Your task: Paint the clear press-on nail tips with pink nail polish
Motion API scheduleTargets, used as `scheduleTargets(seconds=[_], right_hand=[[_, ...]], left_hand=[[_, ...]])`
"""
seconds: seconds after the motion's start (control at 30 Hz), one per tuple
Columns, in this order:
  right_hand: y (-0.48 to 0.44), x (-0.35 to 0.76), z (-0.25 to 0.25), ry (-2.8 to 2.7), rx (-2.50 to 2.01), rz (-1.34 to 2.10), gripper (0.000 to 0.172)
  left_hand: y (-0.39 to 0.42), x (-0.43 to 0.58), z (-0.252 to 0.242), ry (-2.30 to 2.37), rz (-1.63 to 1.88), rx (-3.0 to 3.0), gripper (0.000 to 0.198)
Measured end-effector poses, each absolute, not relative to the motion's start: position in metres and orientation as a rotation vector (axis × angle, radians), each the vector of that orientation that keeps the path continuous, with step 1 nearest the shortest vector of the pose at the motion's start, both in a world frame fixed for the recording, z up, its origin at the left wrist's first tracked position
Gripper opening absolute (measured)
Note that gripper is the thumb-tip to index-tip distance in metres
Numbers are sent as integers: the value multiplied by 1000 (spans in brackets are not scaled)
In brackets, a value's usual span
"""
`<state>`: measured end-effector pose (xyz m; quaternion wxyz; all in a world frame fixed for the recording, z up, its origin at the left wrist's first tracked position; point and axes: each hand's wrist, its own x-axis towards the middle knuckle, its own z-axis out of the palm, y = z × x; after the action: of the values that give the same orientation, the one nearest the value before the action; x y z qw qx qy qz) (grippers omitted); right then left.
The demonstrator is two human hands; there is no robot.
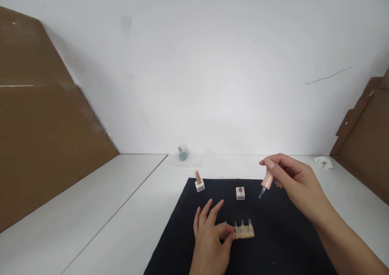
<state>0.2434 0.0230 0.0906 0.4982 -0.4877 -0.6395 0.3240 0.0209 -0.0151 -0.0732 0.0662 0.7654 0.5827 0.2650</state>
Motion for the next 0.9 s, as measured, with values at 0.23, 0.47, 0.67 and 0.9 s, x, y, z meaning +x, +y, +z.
scheduleTargets(seconds=[0.23, 0.47, 0.67, 0.9], right_hand=[[23, 242, 88, -1542, -1169, 811, 33], [22, 241, 90, -1543, -1186, 818, 32], [23, 241, 89, -1555, -1177, 807, 34], [24, 242, 87, -1574, -1164, 818, 33]], left_hand=[[-17, 24, -77, 1821, 813, 2303, 29], [-19, 23, -78, 1837, 855, 2389, 30], [-19, 23, -77, 1828, 837, 2463, 28], [-19, 26, -79, 1829, 826, 2412, 27]])
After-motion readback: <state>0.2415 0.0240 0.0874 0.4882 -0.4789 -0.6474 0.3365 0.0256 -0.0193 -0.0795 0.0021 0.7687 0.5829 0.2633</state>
